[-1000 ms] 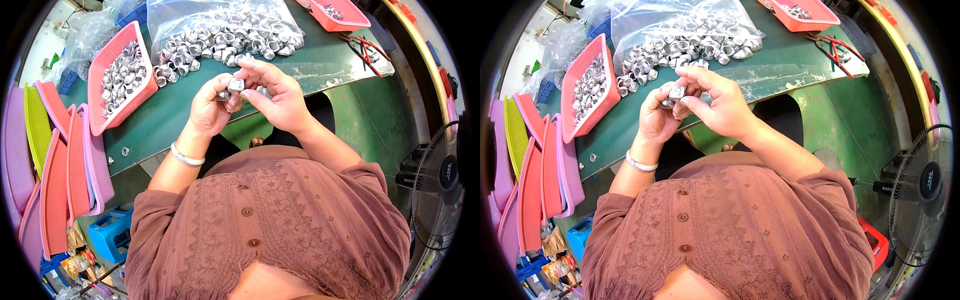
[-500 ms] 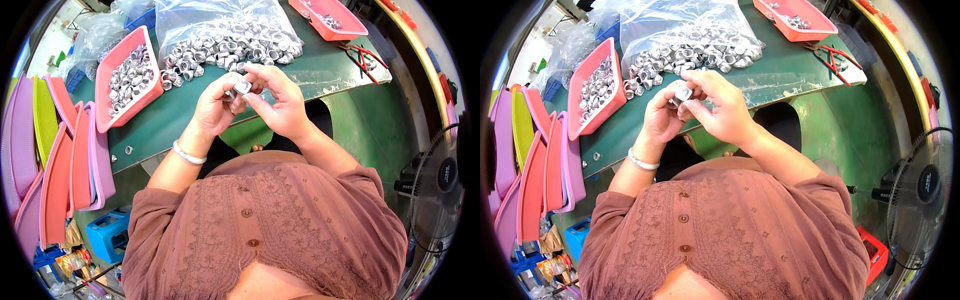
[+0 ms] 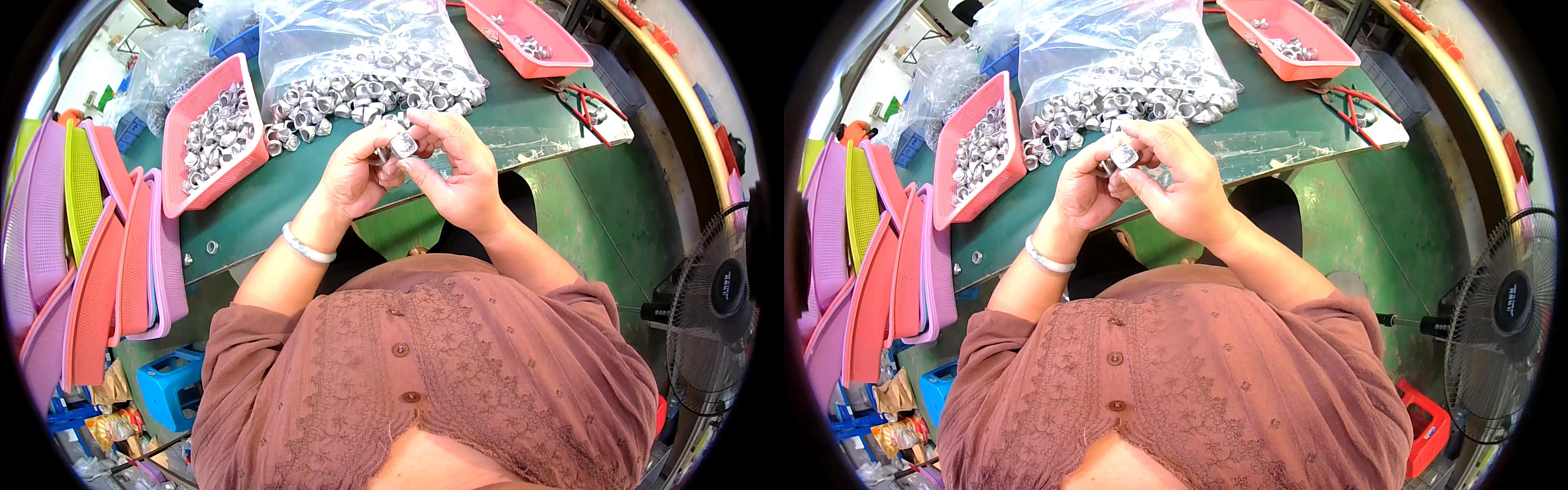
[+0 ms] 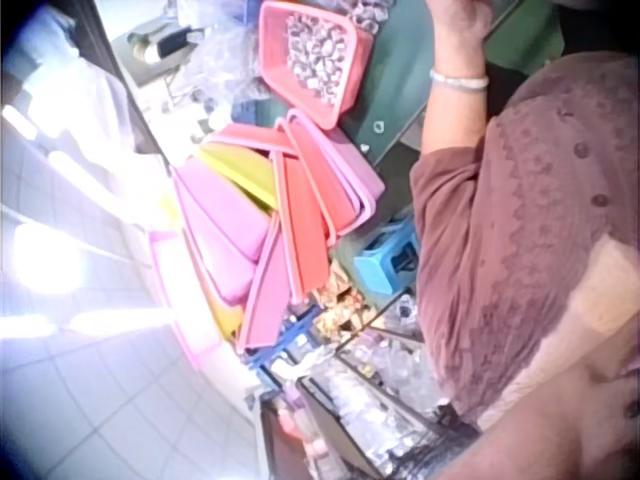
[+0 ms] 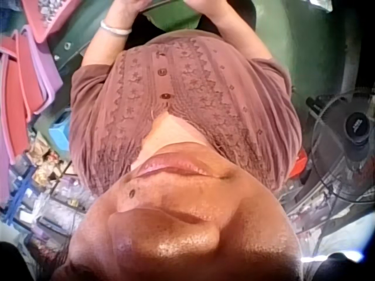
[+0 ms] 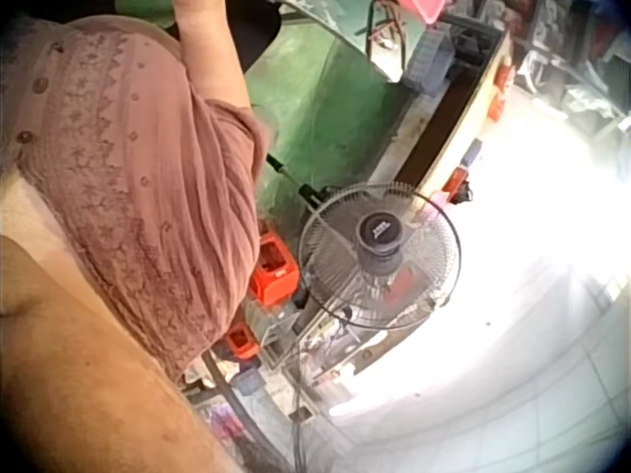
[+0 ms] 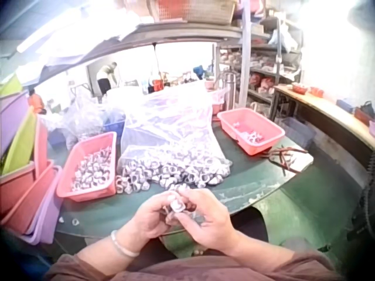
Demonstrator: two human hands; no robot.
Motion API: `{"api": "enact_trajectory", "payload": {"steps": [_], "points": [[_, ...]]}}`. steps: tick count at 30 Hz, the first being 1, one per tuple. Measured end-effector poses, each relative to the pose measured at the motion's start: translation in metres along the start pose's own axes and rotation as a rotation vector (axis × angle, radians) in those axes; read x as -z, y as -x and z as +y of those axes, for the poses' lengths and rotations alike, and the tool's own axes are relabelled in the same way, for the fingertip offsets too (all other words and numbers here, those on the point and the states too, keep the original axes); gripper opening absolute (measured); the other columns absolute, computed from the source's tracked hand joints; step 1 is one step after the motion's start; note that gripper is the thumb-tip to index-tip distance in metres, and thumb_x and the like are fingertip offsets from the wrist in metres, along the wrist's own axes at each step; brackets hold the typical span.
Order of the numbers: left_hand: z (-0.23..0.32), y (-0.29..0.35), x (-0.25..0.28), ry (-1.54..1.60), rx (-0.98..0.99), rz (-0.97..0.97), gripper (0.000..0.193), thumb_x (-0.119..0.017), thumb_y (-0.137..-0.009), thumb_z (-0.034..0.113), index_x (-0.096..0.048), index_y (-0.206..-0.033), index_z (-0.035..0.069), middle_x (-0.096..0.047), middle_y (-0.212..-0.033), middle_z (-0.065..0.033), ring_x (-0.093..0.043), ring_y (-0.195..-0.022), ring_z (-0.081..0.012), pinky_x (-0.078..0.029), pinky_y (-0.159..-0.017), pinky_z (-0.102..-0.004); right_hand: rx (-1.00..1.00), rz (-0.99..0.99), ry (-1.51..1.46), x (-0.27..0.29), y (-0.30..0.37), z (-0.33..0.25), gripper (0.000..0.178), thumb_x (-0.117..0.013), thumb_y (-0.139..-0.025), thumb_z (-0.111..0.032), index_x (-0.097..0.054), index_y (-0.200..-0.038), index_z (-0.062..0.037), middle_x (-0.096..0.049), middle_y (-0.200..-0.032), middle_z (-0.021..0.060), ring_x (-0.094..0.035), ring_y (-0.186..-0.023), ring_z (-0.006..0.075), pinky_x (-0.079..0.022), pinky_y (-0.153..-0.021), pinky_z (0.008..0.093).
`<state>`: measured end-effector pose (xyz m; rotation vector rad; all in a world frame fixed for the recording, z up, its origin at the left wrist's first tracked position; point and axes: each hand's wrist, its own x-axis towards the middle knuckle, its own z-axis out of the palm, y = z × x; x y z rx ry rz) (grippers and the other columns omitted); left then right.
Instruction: The person repeatedly picks up small silver metal parts from a pile on a green table, holds them between both hands, and places them back down. The action is repetitive and involves handling the parts one at a time without using any tools.
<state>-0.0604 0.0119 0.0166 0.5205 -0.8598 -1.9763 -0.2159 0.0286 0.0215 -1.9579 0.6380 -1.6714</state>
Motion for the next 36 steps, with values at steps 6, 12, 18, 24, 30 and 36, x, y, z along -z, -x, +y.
{"api": "enact_trajectory", "payload": {"steps": [6, 12, 18, 24, 30, 36], "points": [[0.001, -0.003, -0.005, 0.004, 0.001, 0.006, 0.03, -0.054, -0.081, 0.025, -0.055, -0.094, -0.001, -0.057, -0.083, -0.009, -0.041, -0.053, -0.0051, -0.032, -0.047, -0.0168, 0.021, 0.004, -0.023, 0.005, -0.001, -0.003, 0.045, -0.063, -0.068, 0.008, -0.053, -0.111, -0.0017, -0.054, -0.092, 0.0096, -0.055, -0.078, 0.0171, -0.048, -0.065, 0.0254], [0.004, -0.007, -0.007, 0.024, 0.029, -0.031, 0.028, -0.057, -0.079, 0.022, -0.056, -0.093, -0.002, -0.057, -0.08, -0.0071, -0.042, -0.054, -0.0059, -0.035, -0.049, -0.0168, 0.053, 0.009, 0.01, 0.01, -0.001, -0.006, 0.045, -0.062, -0.068, 0.009, -0.053, -0.111, -0.0019, -0.053, -0.093, 0.0099, -0.056, -0.079, 0.0169, -0.049, -0.066, 0.0257], [0.004, -0.009, -0.008, 0.016, 0.04, -0.038, 0.028, -0.058, -0.078, 0.022, -0.057, -0.093, -0.001, -0.057, -0.08, -0.0076, -0.046, -0.057, -0.0079, -0.037, -0.051, -0.0178, 0.07, 0.022, 0.015, 0.012, -0.001, -0.011, 0.045, -0.063, -0.067, 0.009, -0.053, -0.11, -0.0019, -0.052, -0.095, 0.0101, -0.056, -0.078, 0.0174, -0.049, -0.066, 0.0261], [0.002, -0.011, -0.008, 0.027, 0.056, -0.029, 0.026, -0.057, -0.079, 0.021, -0.056, -0.093, -0.001, -0.058, -0.081, -0.0091, -0.055, -0.07, -0.0146, -0.042, -0.053, -0.0194, 0.101, 0.021, 0.044, 0.014, 0.0, -0.007, 0.051, -0.063, -0.066, 0.009, -0.05, -0.115, -0.0004, -0.052, -0.089, 0.0076, -0.05, -0.074, 0.0145, -0.044, -0.065, 0.0245], [-0.001, -0.015, -0.024, -0.001, 0.056, 0.061, 0.019, -0.055, -0.081, 0.021, -0.057, -0.078, 0.003, -0.052, -0.069, -0.0022, -0.037, -0.05, -0.0059, -0.031, -0.046, -0.0188, 0.106, 0.04, 0.07, 0.015, 0.001, -0.006, 0.051, -0.065, -0.065, 0.008, -0.051, -0.113, -0.0001, -0.052, -0.089, 0.0072, -0.049, -0.073, 0.0139, -0.043, -0.063, 0.0241], [-0.003, -0.021, -0.011, 0.068, 0.08, -0.094, 0.023, -0.057, -0.079, 0.02, -0.058, -0.089, 0.0, -0.058, -0.079, -0.0087, -0.054, -0.069, -0.0141, -0.043, -0.052, -0.0207, 0.083, 0.029, 0.087, 0.019, 0.002, -0.005, 0.048, -0.064, -0.066, 0.008, -0.052, -0.111, -0.0022, -0.051, -0.095, 0.0103, -0.056, -0.078, 0.0181, -0.049, -0.066, 0.0262]]}}
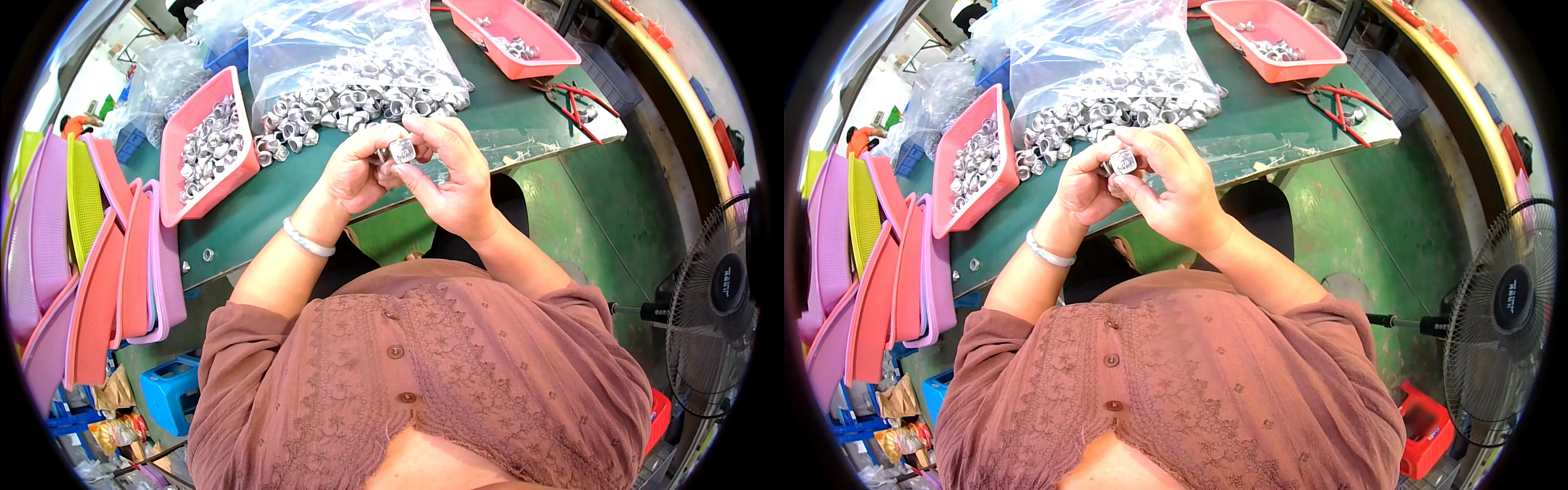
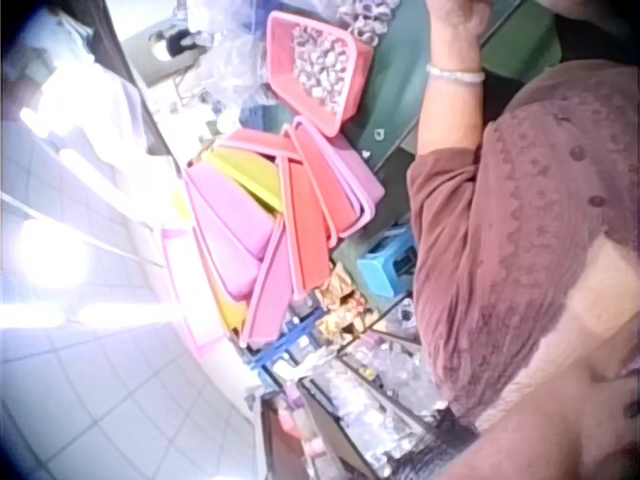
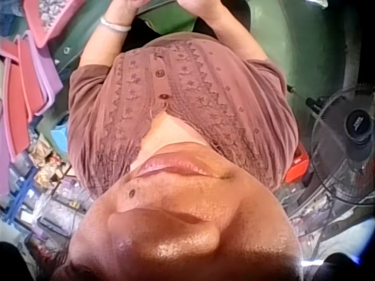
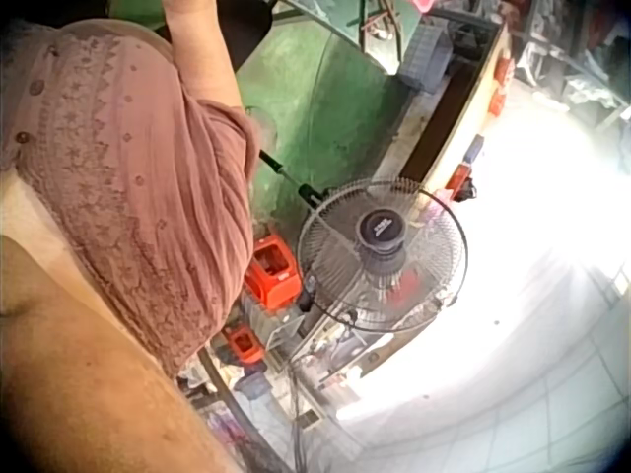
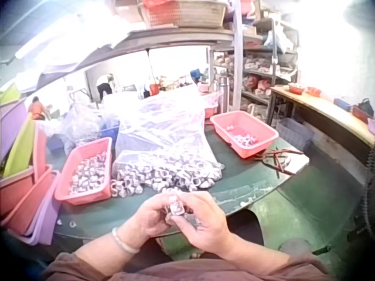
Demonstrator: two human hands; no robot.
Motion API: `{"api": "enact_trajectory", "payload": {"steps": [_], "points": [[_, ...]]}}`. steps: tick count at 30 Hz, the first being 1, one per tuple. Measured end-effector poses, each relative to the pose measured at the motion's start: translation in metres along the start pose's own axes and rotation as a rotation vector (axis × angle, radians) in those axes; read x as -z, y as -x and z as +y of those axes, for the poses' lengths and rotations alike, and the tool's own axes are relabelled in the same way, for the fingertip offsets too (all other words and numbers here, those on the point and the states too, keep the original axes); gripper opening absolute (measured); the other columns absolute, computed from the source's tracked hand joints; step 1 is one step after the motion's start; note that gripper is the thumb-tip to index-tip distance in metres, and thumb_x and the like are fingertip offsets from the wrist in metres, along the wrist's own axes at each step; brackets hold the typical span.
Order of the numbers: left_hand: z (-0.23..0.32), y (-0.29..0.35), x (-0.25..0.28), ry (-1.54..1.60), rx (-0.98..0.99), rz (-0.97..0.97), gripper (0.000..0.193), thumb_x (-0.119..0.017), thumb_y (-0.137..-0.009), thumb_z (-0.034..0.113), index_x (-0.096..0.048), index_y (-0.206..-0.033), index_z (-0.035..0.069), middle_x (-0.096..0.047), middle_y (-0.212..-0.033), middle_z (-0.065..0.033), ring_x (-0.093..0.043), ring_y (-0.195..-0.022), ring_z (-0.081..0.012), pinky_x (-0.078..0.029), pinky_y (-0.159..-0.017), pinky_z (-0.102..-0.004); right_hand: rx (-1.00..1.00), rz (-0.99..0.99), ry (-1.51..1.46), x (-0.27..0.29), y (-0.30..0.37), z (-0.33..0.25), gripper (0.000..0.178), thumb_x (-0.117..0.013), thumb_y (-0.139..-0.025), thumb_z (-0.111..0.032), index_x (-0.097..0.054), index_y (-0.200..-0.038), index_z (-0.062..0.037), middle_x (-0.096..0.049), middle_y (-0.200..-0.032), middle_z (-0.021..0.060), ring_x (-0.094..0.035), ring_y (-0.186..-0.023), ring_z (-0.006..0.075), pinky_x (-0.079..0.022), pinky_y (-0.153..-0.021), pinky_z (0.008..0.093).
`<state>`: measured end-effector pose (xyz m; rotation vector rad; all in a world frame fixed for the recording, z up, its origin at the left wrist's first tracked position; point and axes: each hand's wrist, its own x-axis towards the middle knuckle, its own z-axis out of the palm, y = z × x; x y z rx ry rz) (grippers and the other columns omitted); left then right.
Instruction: The person repeatedly picks up small silver metal parts from a pile on a green table, holds them between both hands, and places them back down. The action is repetitive and involves handling the parts one at a time without using any tools.
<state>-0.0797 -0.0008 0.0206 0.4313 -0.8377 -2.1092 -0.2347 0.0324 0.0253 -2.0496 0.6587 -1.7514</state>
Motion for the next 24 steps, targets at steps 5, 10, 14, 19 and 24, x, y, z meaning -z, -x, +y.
{"api": "enact_trajectory", "payload": {"steps": [5, 10, 14, 19, 24], "points": [[-0.005, -0.001, -0.007, -0.051, -0.017, 0.144, 0.02, -0.054, -0.081, 0.021, -0.058, -0.08, 0.001, -0.053, -0.068, -0.002, -0.037, -0.048, -0.0058, -0.03, -0.044, -0.0187, -0.009, -0.004, 0.018, 0.0, 0.002, 0.003, 0.047, -0.064, -0.066, 0.008, -0.052, -0.111, -0.0019, -0.051, -0.095, 0.0104, -0.055, -0.077, 0.0181, -0.048, -0.065, 0.0261], [-0.006, -0.001, 0.01, -0.075, 0.022, 0.049, 0.027, -0.053, -0.083, 0.025, -0.058, -0.093, 0.001, -0.059, -0.084, -0.009, -0.046, -0.057, -0.0066, -0.036, -0.049, -0.018, -0.021, 0.014, 0.031, -0.001, 0.004, 0.01, 0.047, -0.064, -0.066, 0.006, -0.052, -0.11, -0.0023, -0.049, -0.09, 0.0084, -0.051, -0.072, 0.0156, -0.045, -0.061, 0.0248], [-0.006, 0.004, -0.001, -0.126, -0.009, 0.137, 0.025, -0.051, -0.085, 0.024, -0.058, -0.09, 0.001, -0.053, -0.068, -0.0019, -0.037, -0.05, -0.0054, -0.029, -0.046, -0.0188, -0.069, 0.039, -0.009, -0.002, 0.008, 0.018, 0.046, -0.065, -0.066, 0.005, -0.052, -0.11, -0.0029, -0.048, -0.085, 0.0058, -0.047, -0.067, 0.0129, -0.042, -0.057, 0.0239], [-0.009, 0.008, 0.001, -0.164, -0.077, 0.065, 0.025, -0.051, -0.085, 0.021, -0.058, -0.096, -0.001, -0.05, -0.065, 0.0006, -0.036, -0.051, -0.0054, -0.03, -0.048, -0.0189, -0.108, 0.075, -0.058, -0.005, 0.01, 0.022, 0.047, -0.066, -0.065, 0.004, -0.052, -0.11, -0.0033, -0.048, -0.082, 0.0044, -0.046, -0.064, 0.0121, -0.041, -0.056, 0.0238], [-0.011, 0.009, 0.002, -0.215, -0.11, 0.052, 0.026, -0.053, -0.085, 0.018, -0.057, -0.1, -0.002, -0.054, -0.072, 0.0004, -0.039, -0.054, -0.0043, -0.033, -0.05, -0.017, -0.1, 0.071, -0.031, -0.004, 0.011, 0.022, 0.047, -0.066, -0.065, 0.004, -0.052, -0.109, -0.0034, -0.048, -0.081, 0.0047, -0.046, -0.064, 0.0121, -0.041, -0.056, 0.0236]]}}
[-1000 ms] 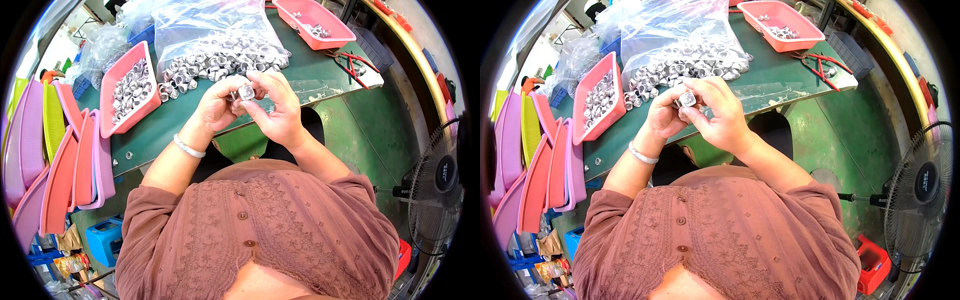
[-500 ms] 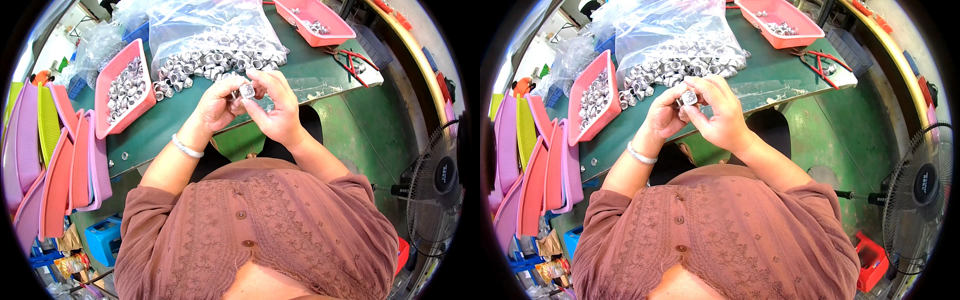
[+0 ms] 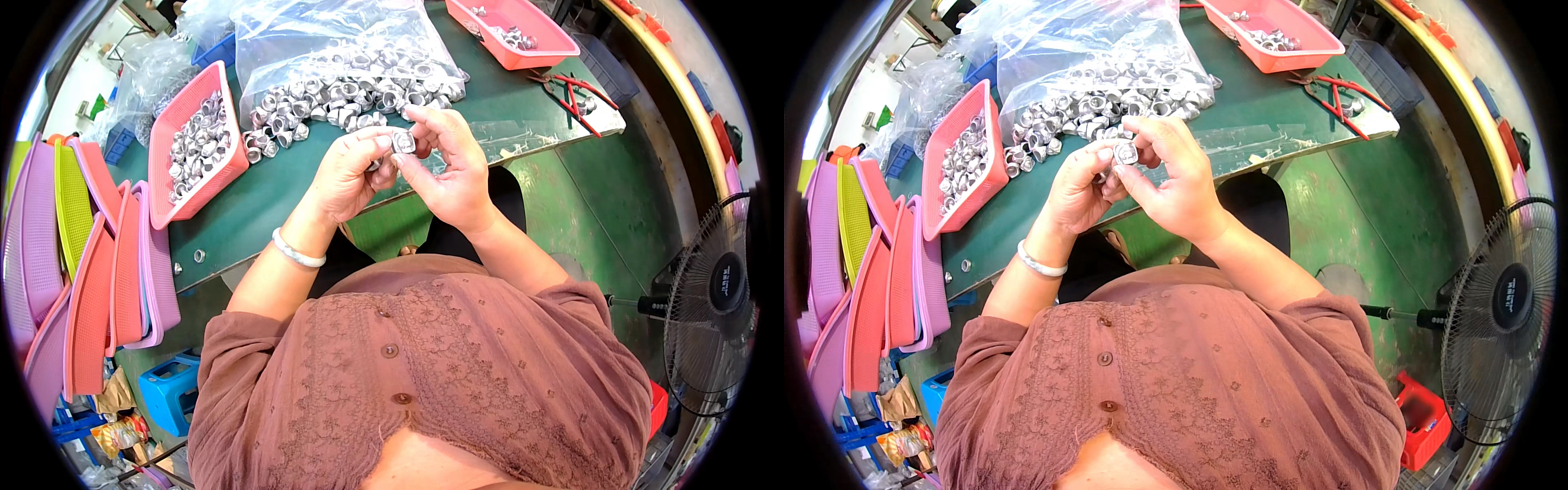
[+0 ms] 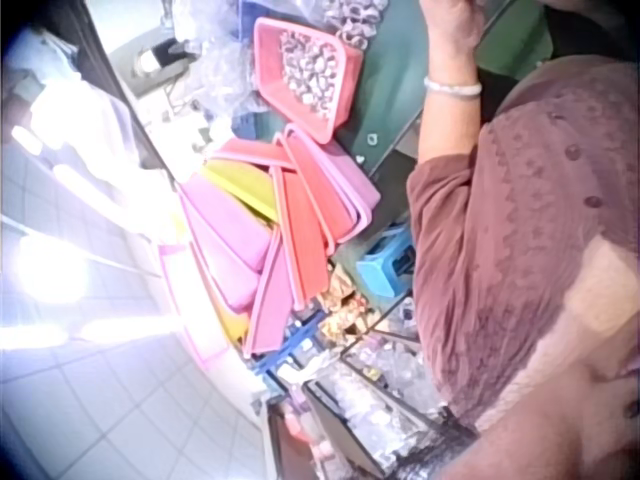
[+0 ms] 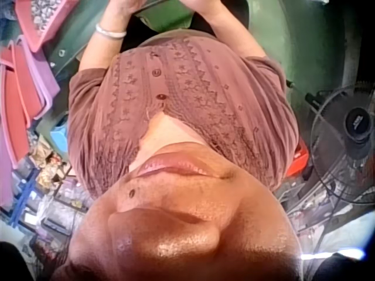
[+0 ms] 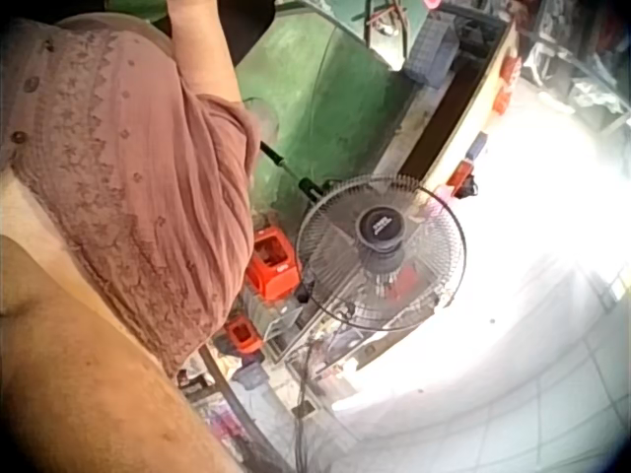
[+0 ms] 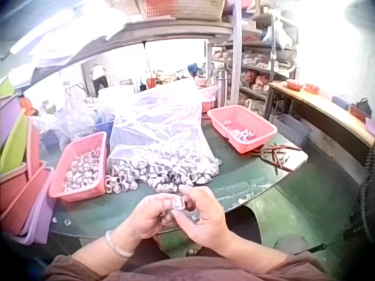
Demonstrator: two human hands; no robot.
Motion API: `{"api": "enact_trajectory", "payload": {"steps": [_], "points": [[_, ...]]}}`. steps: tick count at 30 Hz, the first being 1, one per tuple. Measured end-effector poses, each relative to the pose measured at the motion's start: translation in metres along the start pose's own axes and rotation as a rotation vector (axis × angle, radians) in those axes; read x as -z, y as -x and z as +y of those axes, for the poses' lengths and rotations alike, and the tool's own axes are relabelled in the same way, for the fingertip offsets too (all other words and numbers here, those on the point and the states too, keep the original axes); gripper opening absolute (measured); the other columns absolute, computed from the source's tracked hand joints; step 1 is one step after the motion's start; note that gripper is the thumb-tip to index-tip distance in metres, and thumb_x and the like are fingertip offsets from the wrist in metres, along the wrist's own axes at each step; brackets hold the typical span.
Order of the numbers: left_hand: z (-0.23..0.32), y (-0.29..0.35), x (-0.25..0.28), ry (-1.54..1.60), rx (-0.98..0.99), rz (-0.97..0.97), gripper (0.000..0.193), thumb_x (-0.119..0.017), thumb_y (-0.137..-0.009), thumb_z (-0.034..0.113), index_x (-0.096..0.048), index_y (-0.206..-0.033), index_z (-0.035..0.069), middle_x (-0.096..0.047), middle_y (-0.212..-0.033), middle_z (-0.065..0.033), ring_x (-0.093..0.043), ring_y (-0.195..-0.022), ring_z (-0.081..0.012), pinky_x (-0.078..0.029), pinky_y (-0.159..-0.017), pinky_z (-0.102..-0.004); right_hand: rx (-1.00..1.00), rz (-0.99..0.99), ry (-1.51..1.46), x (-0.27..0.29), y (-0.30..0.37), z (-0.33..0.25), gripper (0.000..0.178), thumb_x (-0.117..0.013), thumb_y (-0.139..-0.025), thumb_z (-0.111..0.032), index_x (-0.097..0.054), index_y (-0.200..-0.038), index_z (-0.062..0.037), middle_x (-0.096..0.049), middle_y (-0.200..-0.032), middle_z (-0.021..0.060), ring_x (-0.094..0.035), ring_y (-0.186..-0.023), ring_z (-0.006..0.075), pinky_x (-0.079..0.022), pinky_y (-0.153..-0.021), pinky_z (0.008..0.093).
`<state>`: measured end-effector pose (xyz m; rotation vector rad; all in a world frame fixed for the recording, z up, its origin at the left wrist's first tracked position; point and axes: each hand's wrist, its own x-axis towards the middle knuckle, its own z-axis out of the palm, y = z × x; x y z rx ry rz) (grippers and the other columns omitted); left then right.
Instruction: The person repeatedly picks up small silver metal parts from a pile on a green table, holds them between both hands, and places them back down. The action is repetitive and involves handling the parts one at a time without using any tools.
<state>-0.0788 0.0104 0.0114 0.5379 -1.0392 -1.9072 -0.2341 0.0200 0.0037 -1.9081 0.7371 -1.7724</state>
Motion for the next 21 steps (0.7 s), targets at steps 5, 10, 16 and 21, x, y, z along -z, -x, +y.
{"api": "enact_trajectory", "payload": {"steps": [5, 10, 16, 21], "points": [[-0.003, 0.001, 0.002, -0.009, -0.036, -0.038, 0.028, -0.052, -0.086, 0.019, -0.056, -0.104, -0.003, -0.056, -0.079, -0.0007, -0.043, -0.058, -0.0031, -0.035, -0.051, -0.0162, 0.02, -0.019, 0.052, 0.002, -0.001, -0.003, 0.047, -0.067, -0.065, 0.004, -0.052, -0.11, -0.0033, -0.049, -0.083, 0.0054, -0.048, -0.066, 0.0132, -0.043, -0.058, 0.0237], [-0.004, 0.001, 0.002, -0.003, -0.034, -0.032, 0.03, -0.051, -0.087, 0.019, -0.055, -0.107, -0.003, -0.058, -0.083, -0.001, -0.046, -0.061, -0.0029, -0.037, -0.053, -0.0154, 0.031, -0.033, 0.089, 0.004, -0.003, -0.009, 0.047, -0.066, -0.066, 0.004, -0.052, -0.11, -0.0029, -0.05, -0.088, 0.0076, -0.052, -0.071, 0.0157, -0.046, -0.062, 0.0247], [-0.002, 0.002, 0.001, -0.074, -0.033, -0.008, 0.029, -0.049, -0.087, 0.018, -0.055, -0.108, -0.002, -0.058, -0.082, -0.0007, -0.047, -0.062, -0.0029, -0.038, -0.053, -0.0154, 0.037, -0.044, 0.1, 0.005, -0.002, -0.011, 0.045, -0.065, -0.067, 0.005, -0.052, -0.109, -0.0014, -0.052, -0.093, 0.0102, -0.056, -0.078, 0.018, -0.05, -0.065, 0.0262], [0.003, 0.006, -0.006, -0.263, -0.069, 0.061, 0.029, -0.047, -0.089, 0.018, -0.056, -0.11, 0.0, -0.056, -0.076, 0.0007, -0.046, -0.063, -0.0035, -0.036, -0.054, -0.0168, 0.048, -0.044, 0.113, 0.005, -0.002, -0.012, 0.043, -0.064, -0.067, 0.006, -0.053, -0.108, -0.0012, -0.052, -0.095, 0.0107, -0.056, -0.079, 0.0186, -0.05, -0.065, 0.0264]]}}
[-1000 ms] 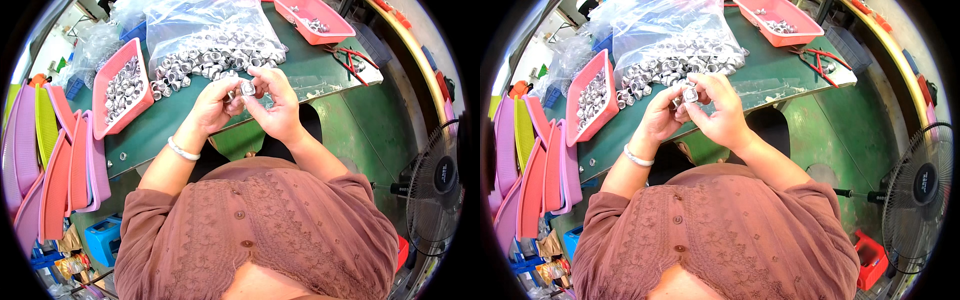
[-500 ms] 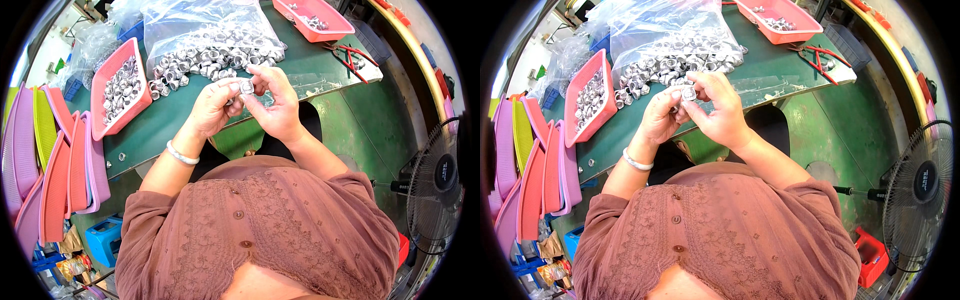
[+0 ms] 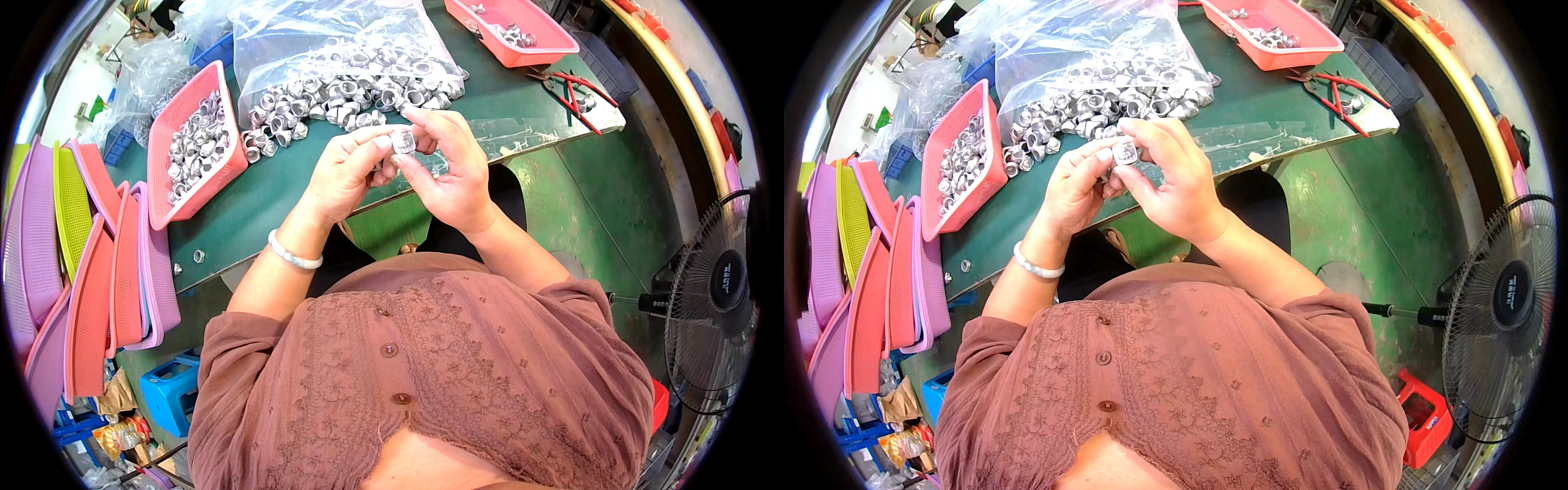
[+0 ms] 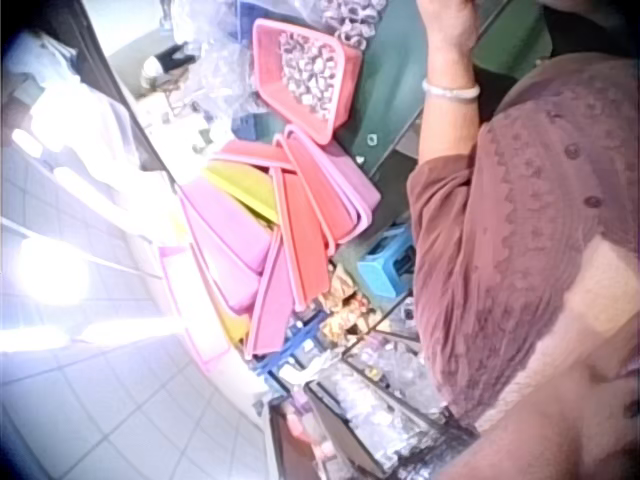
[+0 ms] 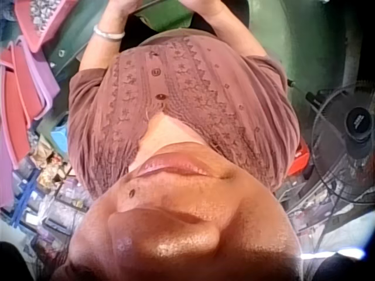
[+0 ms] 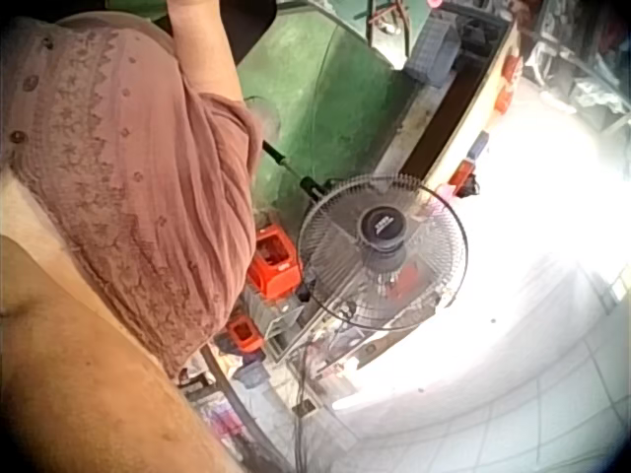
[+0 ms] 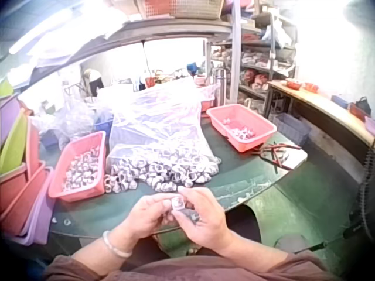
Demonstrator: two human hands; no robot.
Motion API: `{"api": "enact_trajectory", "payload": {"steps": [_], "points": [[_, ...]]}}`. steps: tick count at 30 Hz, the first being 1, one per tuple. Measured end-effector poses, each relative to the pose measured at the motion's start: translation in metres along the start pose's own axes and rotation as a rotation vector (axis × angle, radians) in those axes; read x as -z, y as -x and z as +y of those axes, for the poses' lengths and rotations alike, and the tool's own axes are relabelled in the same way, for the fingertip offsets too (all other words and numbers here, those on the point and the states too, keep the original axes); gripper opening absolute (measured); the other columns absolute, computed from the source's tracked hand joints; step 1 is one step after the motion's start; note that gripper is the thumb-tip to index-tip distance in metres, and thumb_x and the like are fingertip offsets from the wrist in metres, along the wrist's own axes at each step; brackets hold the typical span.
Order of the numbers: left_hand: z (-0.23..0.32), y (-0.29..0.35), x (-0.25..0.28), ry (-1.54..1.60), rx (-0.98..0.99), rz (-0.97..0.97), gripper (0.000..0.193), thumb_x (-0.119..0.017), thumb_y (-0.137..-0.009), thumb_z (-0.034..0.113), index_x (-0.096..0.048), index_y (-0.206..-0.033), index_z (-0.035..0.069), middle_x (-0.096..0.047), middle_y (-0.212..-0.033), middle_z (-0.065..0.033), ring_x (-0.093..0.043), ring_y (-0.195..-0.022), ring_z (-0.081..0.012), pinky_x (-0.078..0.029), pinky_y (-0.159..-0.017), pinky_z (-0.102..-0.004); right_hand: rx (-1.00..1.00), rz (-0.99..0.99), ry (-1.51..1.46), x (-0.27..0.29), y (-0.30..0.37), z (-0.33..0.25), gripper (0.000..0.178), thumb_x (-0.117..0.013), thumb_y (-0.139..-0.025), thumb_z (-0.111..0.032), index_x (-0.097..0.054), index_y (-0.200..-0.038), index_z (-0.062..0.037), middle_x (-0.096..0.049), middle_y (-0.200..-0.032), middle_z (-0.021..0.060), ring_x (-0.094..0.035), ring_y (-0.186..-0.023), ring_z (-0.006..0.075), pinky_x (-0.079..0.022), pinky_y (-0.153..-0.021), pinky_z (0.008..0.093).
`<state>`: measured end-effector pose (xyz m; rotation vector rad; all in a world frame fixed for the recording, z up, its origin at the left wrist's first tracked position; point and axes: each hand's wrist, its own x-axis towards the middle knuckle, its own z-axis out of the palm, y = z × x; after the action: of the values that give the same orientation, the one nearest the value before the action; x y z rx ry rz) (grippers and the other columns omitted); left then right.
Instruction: The person repeatedly picks up small silver metal parts from a pile on a green table, holds them between both hands, and places them back down. The action is repetitive and involves handling the parts one at a time without using any tools.
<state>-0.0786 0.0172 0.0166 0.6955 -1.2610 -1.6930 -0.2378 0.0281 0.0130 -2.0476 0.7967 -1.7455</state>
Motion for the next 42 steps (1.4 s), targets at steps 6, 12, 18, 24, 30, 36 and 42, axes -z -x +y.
{"api": "enact_trajectory", "payload": {"steps": [6, 12, 18, 24, 30, 36, 42], "points": [[0.004, 0.003, -0.002, -0.212, -0.043, 0.018, 0.029, -0.045, -0.09, 0.019, -0.057, -0.111, 0.002, -0.053, -0.069, 0.0021, -0.044, -0.061, -0.0037, -0.035, -0.053, -0.0173, 0.012, 0.007, 0.001, 0.0, 0.001, 0.001, 0.046, -0.064, -0.066, 0.007, -0.052, -0.11, -0.0018, -0.053, -0.094, 0.0103, -0.056, -0.078, 0.018, -0.049, -0.064, 0.0263], [0.007, 0.005, -0.001, -0.276, -0.092, 0.005, 0.027, -0.046, -0.089, 0.016, -0.057, -0.109, 0.002, -0.053, -0.068, 0.0027, -0.044, -0.058, -0.0029, -0.034, -0.05, -0.0162, 0.046, 0.036, -0.047, -0.003, 0.005, 0.009, 0.051, -0.064, -0.066, 0.008, -0.05, -0.113, -0.0033, -0.053, -0.088, 0.008, -0.052, -0.071, 0.0154, -0.044, -0.06, 0.0254], [0.009, 0.007, -0.007, -0.248, -0.109, 0.066, 0.018, -0.05, -0.088, 0.014, -0.059, -0.096, 0.002, -0.053, -0.068, 0.0028, -0.045, -0.058, -0.0022, -0.034, -0.05, -0.0155, -0.082, 0.033, -0.243, -0.008, 0.012, 0.016, 0.052, -0.062, -0.068, 0.01, -0.047, -0.116, -0.0025, -0.054, -0.09, 0.0071, -0.052, -0.071, 0.0123, -0.045, -0.062, 0.024], [0.003, 0.008, -0.004, -0.119, -0.048, 0.117, 0.013, -0.051, -0.087, 0.015, -0.058, -0.089, 0.004, -0.054, -0.064, 0.0014, -0.044, -0.053, -0.0028, -0.033, -0.046, -0.0156, -0.141, -0.01, -0.43, -0.009, 0.011, 0.016, 0.052, -0.057, -0.073, 0.011, -0.043, -0.121, -0.0023, -0.055, -0.097, 0.0073, -0.055, -0.079, 0.0115, -0.046, -0.07, 0.0237], [0.005, 0.01, -0.01, 0.0, 0.01, 0.161, 0.01, -0.053, -0.086, 0.014, -0.057, -0.086, 0.005, -0.056, -0.063, -0.001, -0.046, -0.051, -0.0034, -0.032, -0.043, -0.0148, -0.335, -0.019, -0.609, -0.007, 0.011, 0.016, 0.047, -0.054, -0.078, 0.009, -0.041, -0.121, -0.002, -0.056, -0.098, 0.0072, -0.054, -0.086, 0.0116, -0.044, -0.076, 0.0242], [-0.001, 0.011, -0.011, 0.122, 0.016, 0.208, 0.01, -0.057, -0.084, 0.012, -0.06, -0.088, 0.004, -0.057, -0.064, -0.0012, -0.048, -0.053, -0.0038, -0.032, -0.044, -0.0149, -0.461, 0.015, -0.67, -0.004, 0.009, 0.015, 0.043, -0.056, -0.077, 0.007, -0.043, -0.118, -0.0003, -0.054, -0.09, 0.0046, -0.054, -0.082, 0.0094, -0.045, -0.073, 0.0218], [-0.011, 0.011, -0.011, 0.068, -0.052, 0.294, 0.012, -0.06, -0.082, 0.01, -0.062, -0.09, 0.002, -0.059, -0.067, -0.0025, -0.047, -0.053, -0.0042, -0.033, -0.046, -0.0158, -0.505, 0.055, -0.688, -0.004, 0.011, 0.016, 0.042, -0.056, -0.077, 0.007, -0.044, -0.116, 0.0001, -0.054, -0.086, 0.0034, -0.053, -0.079, 0.0079, -0.045, -0.071, 0.0203]]}}
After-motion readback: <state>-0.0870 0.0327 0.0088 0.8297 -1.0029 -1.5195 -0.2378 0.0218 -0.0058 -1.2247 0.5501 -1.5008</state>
